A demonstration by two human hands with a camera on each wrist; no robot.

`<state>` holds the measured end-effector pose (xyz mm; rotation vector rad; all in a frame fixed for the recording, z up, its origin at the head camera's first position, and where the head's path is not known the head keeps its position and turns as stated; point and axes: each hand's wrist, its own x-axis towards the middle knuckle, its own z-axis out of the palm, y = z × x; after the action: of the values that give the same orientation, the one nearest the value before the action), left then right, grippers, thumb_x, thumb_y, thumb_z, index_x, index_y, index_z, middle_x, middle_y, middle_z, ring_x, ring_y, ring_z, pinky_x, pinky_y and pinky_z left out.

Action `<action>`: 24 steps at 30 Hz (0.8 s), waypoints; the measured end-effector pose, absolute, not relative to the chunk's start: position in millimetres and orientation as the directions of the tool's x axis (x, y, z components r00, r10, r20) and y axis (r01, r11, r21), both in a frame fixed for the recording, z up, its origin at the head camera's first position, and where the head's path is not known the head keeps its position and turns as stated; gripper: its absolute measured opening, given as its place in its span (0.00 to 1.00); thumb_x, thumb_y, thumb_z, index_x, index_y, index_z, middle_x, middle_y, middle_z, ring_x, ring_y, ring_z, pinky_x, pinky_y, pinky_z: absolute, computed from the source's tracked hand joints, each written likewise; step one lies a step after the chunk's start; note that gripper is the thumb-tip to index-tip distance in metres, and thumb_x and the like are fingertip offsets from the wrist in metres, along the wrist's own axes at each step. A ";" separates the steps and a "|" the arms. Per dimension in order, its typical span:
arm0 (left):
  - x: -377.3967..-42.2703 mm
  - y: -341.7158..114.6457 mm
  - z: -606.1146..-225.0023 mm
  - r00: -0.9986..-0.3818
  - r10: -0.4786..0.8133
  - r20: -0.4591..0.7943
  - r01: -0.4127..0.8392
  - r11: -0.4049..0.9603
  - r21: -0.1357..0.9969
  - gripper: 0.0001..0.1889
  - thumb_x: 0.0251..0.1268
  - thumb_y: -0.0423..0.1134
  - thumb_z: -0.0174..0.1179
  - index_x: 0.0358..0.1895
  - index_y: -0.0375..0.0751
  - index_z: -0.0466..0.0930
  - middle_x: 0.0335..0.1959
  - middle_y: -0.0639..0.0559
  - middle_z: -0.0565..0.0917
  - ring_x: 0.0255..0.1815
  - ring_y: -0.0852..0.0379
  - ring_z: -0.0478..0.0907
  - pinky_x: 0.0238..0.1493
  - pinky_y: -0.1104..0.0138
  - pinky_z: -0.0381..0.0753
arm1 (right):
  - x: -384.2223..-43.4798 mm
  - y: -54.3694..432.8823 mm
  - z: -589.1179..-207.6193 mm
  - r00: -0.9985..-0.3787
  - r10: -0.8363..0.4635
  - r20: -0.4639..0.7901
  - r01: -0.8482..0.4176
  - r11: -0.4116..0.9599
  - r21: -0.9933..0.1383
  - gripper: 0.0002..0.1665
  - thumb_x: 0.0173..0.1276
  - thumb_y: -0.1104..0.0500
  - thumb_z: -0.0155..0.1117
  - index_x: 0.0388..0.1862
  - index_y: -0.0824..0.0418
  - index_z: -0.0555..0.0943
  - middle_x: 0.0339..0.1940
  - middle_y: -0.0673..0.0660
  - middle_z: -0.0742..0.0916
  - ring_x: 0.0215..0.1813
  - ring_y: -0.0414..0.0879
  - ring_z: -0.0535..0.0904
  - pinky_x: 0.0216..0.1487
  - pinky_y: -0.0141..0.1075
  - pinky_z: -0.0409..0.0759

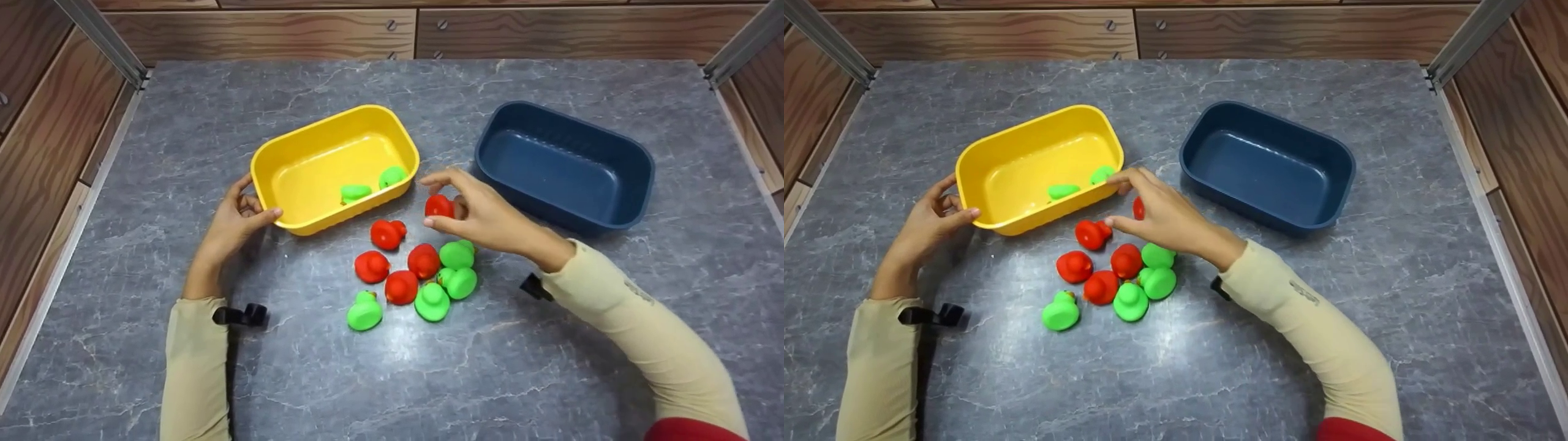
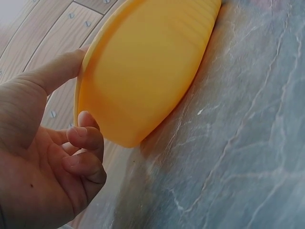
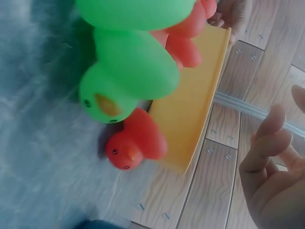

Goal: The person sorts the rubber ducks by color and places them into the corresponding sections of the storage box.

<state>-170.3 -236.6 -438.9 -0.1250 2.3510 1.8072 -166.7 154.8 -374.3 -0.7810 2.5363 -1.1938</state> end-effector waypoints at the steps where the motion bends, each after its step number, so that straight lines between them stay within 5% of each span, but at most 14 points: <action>1: -170.4 -236.9 -438.6 -0.982 0.042 -0.185 -0.168 0.257 0.952 0.45 0.60 0.34 0.65 0.76 0.36 0.46 0.31 0.57 0.70 0.31 0.67 0.70 0.36 0.78 0.72 | -164.9 158.2 -375.4 -0.831 -0.556 0.029 -0.374 0.520 -0.768 0.33 0.63 0.53 0.69 0.65 0.58 0.70 0.55 0.58 0.78 0.23 0.47 0.70 0.26 0.29 0.70; 8: -170.3 -238.0 -438.5 -0.982 0.045 -0.186 -0.168 0.256 0.952 0.44 0.60 0.34 0.65 0.75 0.37 0.47 0.31 0.58 0.70 0.30 0.67 0.71 0.36 0.77 0.72 | -153.8 184.8 -385.4 -0.797 -0.600 0.072 -0.437 0.491 -0.754 0.34 0.59 0.55 0.72 0.62 0.61 0.71 0.53 0.61 0.80 0.21 0.41 0.68 0.24 0.29 0.71; 24: -171.8 -237.0 -438.0 -0.983 0.039 -0.180 -0.165 0.255 0.953 0.44 0.60 0.32 0.65 0.75 0.36 0.47 0.30 0.58 0.71 0.31 0.67 0.71 0.37 0.78 0.73 | -141.7 217.4 -406.3 -0.731 -0.676 -0.086 -0.400 0.528 -0.749 0.36 0.61 0.52 0.71 0.66 0.58 0.69 0.58 0.61 0.78 0.26 0.37 0.71 0.28 0.29 0.73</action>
<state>-171.8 -237.0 -438.0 -0.1191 2.3512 1.8176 -141.7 217.4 -406.3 -0.8875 2.4042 -1.0401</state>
